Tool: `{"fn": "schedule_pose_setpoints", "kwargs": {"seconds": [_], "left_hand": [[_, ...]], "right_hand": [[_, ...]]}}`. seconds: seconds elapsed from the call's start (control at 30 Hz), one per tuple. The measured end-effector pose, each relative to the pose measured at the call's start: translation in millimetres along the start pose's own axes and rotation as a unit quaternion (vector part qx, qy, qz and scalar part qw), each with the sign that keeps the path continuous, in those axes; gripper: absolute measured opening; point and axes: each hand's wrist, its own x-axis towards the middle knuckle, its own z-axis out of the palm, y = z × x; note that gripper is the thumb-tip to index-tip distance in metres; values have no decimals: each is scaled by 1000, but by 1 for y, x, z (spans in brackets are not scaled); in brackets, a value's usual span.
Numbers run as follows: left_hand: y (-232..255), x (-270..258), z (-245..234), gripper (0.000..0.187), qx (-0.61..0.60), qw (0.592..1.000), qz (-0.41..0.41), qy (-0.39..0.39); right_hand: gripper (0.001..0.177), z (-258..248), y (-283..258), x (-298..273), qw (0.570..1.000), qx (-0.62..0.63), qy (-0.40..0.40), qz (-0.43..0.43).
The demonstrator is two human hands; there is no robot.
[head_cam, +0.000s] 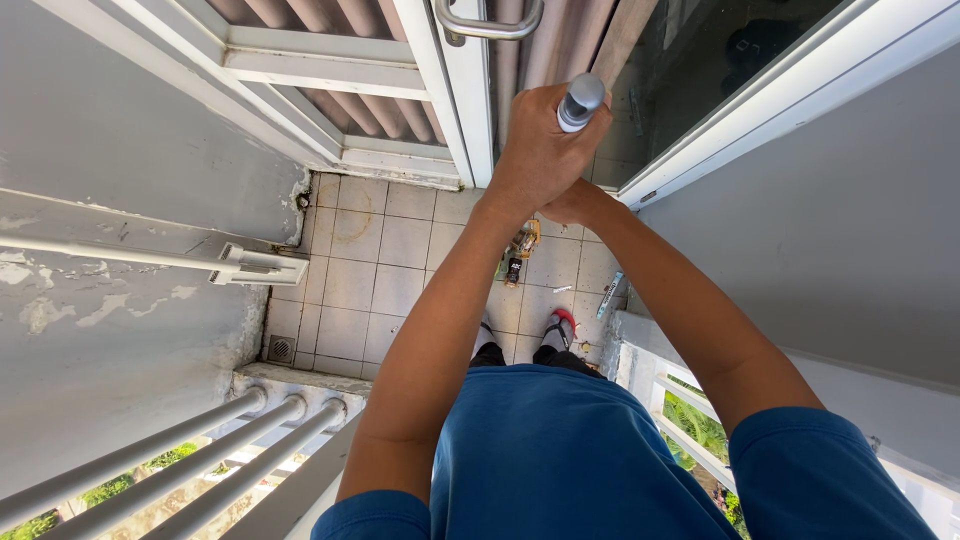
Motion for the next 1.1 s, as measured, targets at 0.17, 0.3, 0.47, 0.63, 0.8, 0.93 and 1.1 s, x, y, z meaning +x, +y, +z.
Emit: {"fn": "schedule_pose_setpoints", "kwargs": {"seconds": [0.17, 0.3, 0.47, 0.63, 0.8, 0.93, 1.1], "left_hand": [[-9, 0, 1, 31, 14, 1000, -11, 10], [-3, -3, 4, 36, 15, 999, -28, 10], [26, -7, 0, 35, -1, 999, -48, 20], [55, 3, -10, 32, 8, 999, -27, 42], [56, 12, -12, 24, 49, 998, 36, 33], [47, 9, -10, 28, 80, 996, 32, 16], [24, -2, -6, 23, 66, 996, 20, -47]], "right_hand": [[29, -4, 3, -9, 1000, -23, 4, -18], [28, -1, 15, -7, 997, -17, 16, -73], [29, -12, -23, -27, 998, 31, 9, -55], [29, -14, -38, -31, 993, 65, 41, -91], [30, -7, -41, -19, 996, 4, 31, -85], [31, 5, -36, -7, 996, 21, 25, -84], [29, 45, 18, 29, 976, 150, 38, -156]]}}
